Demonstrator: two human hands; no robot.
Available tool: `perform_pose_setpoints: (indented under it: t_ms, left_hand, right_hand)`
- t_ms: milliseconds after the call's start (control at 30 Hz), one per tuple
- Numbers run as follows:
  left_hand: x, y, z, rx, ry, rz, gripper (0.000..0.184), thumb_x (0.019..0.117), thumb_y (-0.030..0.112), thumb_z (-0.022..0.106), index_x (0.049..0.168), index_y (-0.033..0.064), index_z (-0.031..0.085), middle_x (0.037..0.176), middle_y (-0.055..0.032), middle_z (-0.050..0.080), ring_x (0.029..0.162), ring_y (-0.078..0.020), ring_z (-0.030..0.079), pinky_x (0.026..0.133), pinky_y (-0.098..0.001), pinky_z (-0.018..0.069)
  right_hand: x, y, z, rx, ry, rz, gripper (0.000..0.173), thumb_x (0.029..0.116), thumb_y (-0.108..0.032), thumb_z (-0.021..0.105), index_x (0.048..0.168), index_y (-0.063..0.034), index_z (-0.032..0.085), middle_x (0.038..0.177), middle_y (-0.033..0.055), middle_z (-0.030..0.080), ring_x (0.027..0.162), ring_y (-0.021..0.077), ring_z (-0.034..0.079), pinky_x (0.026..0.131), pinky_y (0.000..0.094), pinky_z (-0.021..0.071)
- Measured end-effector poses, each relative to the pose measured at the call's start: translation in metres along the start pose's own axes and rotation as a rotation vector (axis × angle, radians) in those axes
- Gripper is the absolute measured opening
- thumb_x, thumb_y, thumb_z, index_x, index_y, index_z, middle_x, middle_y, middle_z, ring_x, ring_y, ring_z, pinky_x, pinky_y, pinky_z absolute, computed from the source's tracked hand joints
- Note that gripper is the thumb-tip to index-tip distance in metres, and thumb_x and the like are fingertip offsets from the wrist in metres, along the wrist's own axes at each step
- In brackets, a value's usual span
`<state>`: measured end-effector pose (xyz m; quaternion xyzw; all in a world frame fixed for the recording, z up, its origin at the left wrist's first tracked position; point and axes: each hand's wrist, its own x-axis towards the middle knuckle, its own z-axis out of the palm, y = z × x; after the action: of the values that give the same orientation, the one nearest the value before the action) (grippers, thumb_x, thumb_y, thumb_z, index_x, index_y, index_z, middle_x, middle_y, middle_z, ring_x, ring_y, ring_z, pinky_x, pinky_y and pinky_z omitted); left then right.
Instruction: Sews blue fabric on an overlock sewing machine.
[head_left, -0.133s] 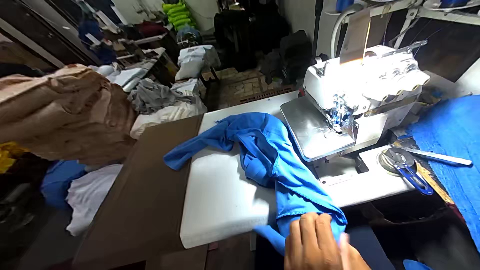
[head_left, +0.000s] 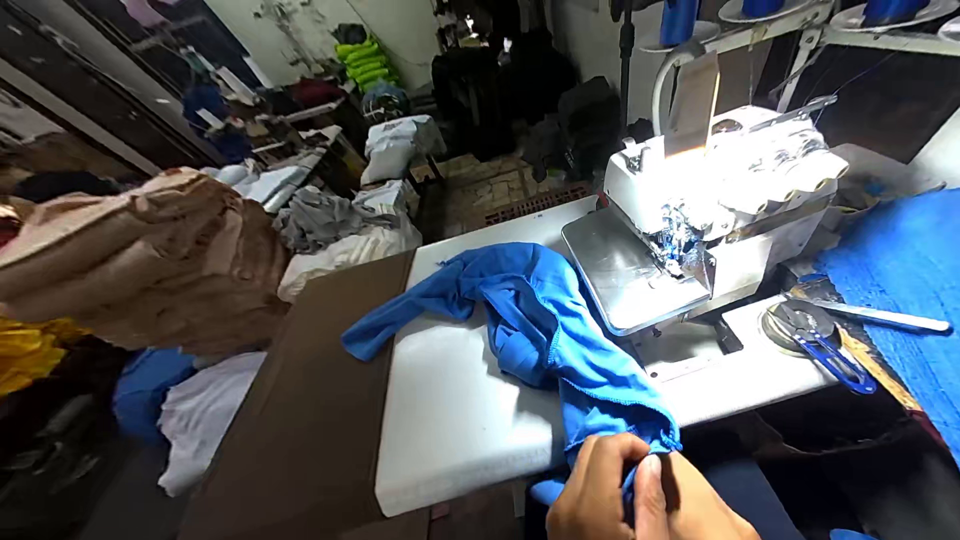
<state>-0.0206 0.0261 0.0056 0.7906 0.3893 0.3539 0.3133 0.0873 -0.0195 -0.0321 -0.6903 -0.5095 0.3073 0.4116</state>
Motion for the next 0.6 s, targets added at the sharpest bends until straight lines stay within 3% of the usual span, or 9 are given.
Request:
perform_pose_setpoints:
  t_ms: [33,67,100,167,200,267,367,500,600]
  left_hand:
    - [0.001,-0.001,-0.006,-0.163,-0.017,-0.035,0.008,0.0939,0.004,0.066,0.097,-0.0014,0.071,0.09,-0.0058,0.072,0.08,-0.009,0.07,0.073,-0.0245,0.0608]
    - [0.003,-0.001,-0.011,-0.288,-0.015,-0.062,0.007,0.0934,-0.001,0.065,0.099,-0.0033,0.069,0.089,-0.0058,0.071,0.078,-0.0089,0.069,0.071,-0.0249,0.0609]
    - [0.003,-0.001,-0.015,-0.376,0.001,-0.077,0.008,0.0928,-0.004,0.065,0.1,-0.005,0.067,0.088,-0.0058,0.071,0.077,-0.0089,0.069,0.07,-0.0249,0.0613]
    - [0.005,0.004,-0.02,-0.472,0.039,-0.098,0.01,0.0924,-0.007,0.063,0.102,-0.0059,0.066,0.085,-0.0041,0.071,0.074,-0.0069,0.068,0.067,-0.0232,0.0604]
    - [0.007,0.008,-0.023,-0.499,0.058,-0.107,0.01,0.0923,-0.008,0.063,0.102,-0.0057,0.066,0.084,-0.003,0.071,0.073,-0.0057,0.068,0.067,-0.0223,0.0598]
    - [0.01,0.016,-0.026,-0.529,0.09,-0.094,0.011,0.0915,-0.009,0.062,0.102,-0.0049,0.065,0.082,-0.0011,0.071,0.071,-0.004,0.068,0.066,-0.0213,0.0594]
    - [0.014,0.025,-0.033,-0.542,0.076,-0.021,0.011,0.0905,-0.009,0.064,0.1,-0.0041,0.066,0.083,-0.0002,0.071,0.072,-0.004,0.068,0.066,-0.0214,0.06]
    - [0.018,0.023,-0.04,-0.521,0.034,0.072,0.008,0.0938,-0.003,0.064,0.099,-0.0019,0.071,0.087,-0.0005,0.068,0.077,-0.0037,0.065,0.069,-0.0202,0.058]
    - [0.015,0.008,-0.038,-0.55,-0.025,0.06,0.02,0.1023,0.0,0.05,0.107,-0.0031,0.069,0.099,-0.0036,0.07,0.086,-0.007,0.068,0.075,-0.0248,0.0598]
  right_hand:
    - [0.003,0.011,0.002,-0.106,0.073,-0.124,0.028,0.0915,-0.024,0.067,0.099,0.0025,0.071,0.09,0.0165,0.074,0.087,0.0282,0.074,0.077,0.0489,0.0588]
    - [0.007,0.019,0.0,-0.145,0.119,-0.186,0.023,0.0911,-0.023,0.066,0.098,-0.0011,0.07,0.087,0.0148,0.072,0.081,0.0292,0.073,0.07,0.0518,0.059]
    - [0.012,0.026,-0.003,-0.132,0.179,-0.249,0.018,0.0926,-0.021,0.064,0.099,-0.0052,0.071,0.087,0.0095,0.071,0.079,0.0225,0.071,0.067,0.0458,0.0595]
    - [0.013,0.023,-0.015,0.019,0.277,-0.319,0.021,0.1001,-0.018,0.058,0.108,-0.0049,0.073,0.095,0.004,0.074,0.085,0.0085,0.071,0.075,0.0285,0.0607]
    - [0.011,0.013,-0.023,0.108,0.301,-0.344,0.024,0.103,-0.017,0.058,0.114,-0.0008,0.072,0.103,0.0071,0.076,0.092,0.0089,0.072,0.082,0.0266,0.0617]
    - [0.008,-0.008,-0.035,0.168,0.353,-0.433,0.027,0.1032,-0.018,0.062,0.12,0.0014,0.07,0.111,0.013,0.075,0.1,0.0148,0.073,0.088,0.0308,0.0618]
    - [0.013,-0.03,-0.046,0.1,0.382,-0.528,0.024,0.1019,-0.021,0.065,0.12,-0.0068,0.072,0.113,0.0115,0.074,0.105,0.0165,0.071,0.09,0.0317,0.0601]
    - [0.03,-0.031,-0.046,0.187,0.316,-0.595,0.018,0.1035,-0.013,0.06,0.109,-0.0032,0.074,0.103,0.0104,0.075,0.095,0.0137,0.071,0.088,0.0288,0.059]
    - [0.029,-0.03,-0.045,0.361,0.253,-0.517,0.021,0.104,-0.011,0.055,0.107,0.0041,0.069,0.098,0.0111,0.073,0.087,0.0087,0.069,0.081,0.0237,0.0585]
